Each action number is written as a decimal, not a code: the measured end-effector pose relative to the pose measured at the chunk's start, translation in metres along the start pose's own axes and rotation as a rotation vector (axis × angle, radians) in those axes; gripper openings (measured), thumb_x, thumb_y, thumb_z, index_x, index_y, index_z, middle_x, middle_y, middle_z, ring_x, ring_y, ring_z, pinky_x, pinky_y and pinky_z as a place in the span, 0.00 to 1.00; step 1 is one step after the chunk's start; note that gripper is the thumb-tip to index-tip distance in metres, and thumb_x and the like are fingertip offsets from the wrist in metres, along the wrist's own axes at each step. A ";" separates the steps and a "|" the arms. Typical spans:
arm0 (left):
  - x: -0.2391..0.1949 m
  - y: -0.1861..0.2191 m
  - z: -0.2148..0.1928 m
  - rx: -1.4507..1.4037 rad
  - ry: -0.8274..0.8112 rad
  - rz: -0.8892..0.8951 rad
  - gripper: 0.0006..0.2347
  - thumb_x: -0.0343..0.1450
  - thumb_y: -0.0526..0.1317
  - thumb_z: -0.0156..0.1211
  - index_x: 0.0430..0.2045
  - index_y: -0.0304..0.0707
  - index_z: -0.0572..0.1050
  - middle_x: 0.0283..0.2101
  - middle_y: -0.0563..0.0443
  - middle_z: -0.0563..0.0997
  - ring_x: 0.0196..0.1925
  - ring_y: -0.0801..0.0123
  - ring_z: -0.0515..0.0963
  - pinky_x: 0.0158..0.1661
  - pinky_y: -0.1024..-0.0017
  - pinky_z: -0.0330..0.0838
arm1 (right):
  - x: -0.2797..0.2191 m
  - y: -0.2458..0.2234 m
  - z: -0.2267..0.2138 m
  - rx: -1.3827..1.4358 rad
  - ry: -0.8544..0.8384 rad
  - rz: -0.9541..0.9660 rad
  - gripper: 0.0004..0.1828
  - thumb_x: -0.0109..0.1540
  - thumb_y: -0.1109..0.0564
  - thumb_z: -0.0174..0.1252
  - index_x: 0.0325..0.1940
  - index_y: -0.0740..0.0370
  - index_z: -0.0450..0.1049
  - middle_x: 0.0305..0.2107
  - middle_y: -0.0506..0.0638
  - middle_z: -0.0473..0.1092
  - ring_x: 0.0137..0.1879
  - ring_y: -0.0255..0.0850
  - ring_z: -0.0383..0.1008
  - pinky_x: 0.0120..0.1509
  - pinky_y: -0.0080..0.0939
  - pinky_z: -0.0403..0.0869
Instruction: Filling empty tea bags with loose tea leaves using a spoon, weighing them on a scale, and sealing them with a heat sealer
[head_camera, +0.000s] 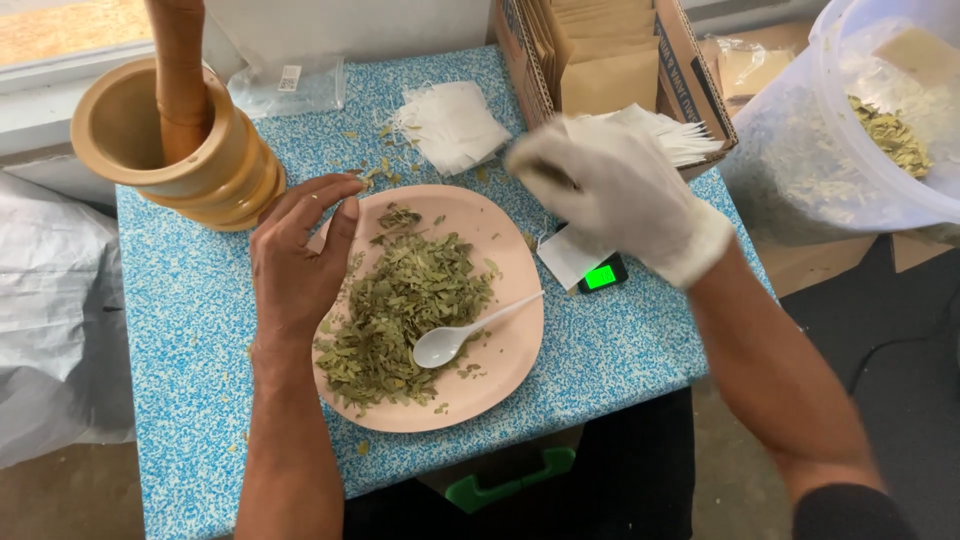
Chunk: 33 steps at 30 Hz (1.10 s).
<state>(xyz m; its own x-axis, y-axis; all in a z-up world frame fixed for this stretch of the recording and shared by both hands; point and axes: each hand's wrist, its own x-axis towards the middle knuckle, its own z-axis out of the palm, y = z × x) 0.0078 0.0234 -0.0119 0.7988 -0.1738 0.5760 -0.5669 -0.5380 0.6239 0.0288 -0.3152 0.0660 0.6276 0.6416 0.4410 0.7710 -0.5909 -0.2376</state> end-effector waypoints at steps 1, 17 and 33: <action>0.003 -0.001 -0.001 0.000 0.005 0.002 0.08 0.86 0.35 0.61 0.53 0.31 0.85 0.58 0.39 0.87 0.63 0.49 0.87 0.62 0.52 0.81 | -0.017 -0.004 -0.003 -0.003 0.000 -0.004 0.08 0.78 0.64 0.57 0.51 0.61 0.83 0.36 0.51 0.83 0.32 0.37 0.79 0.33 0.38 0.72; 0.001 -0.006 0.004 -0.090 0.074 0.008 0.08 0.85 0.29 0.62 0.54 0.37 0.86 0.55 0.43 0.87 0.61 0.43 0.86 0.61 0.43 0.79 | -0.137 -0.011 0.072 -0.520 -0.243 0.304 0.22 0.64 0.40 0.66 0.61 0.36 0.74 0.57 0.42 0.72 0.71 0.52 0.71 0.67 0.58 0.73; -0.002 0.030 0.013 -0.476 -0.068 -0.029 0.16 0.75 0.48 0.74 0.57 0.49 0.86 0.57 0.43 0.90 0.61 0.45 0.88 0.61 0.46 0.80 | -0.033 -0.085 0.023 0.806 0.385 0.952 0.10 0.66 0.64 0.73 0.50 0.58 0.83 0.27 0.52 0.79 0.29 0.35 0.77 0.21 0.36 0.80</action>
<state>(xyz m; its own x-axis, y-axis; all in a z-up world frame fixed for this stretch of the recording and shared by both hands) -0.0084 -0.0027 -0.0013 0.8182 -0.2267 0.5284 -0.5604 -0.1088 0.8210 -0.0548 -0.2748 0.0523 0.9924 -0.1232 -0.0004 -0.0239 -0.1890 -0.9817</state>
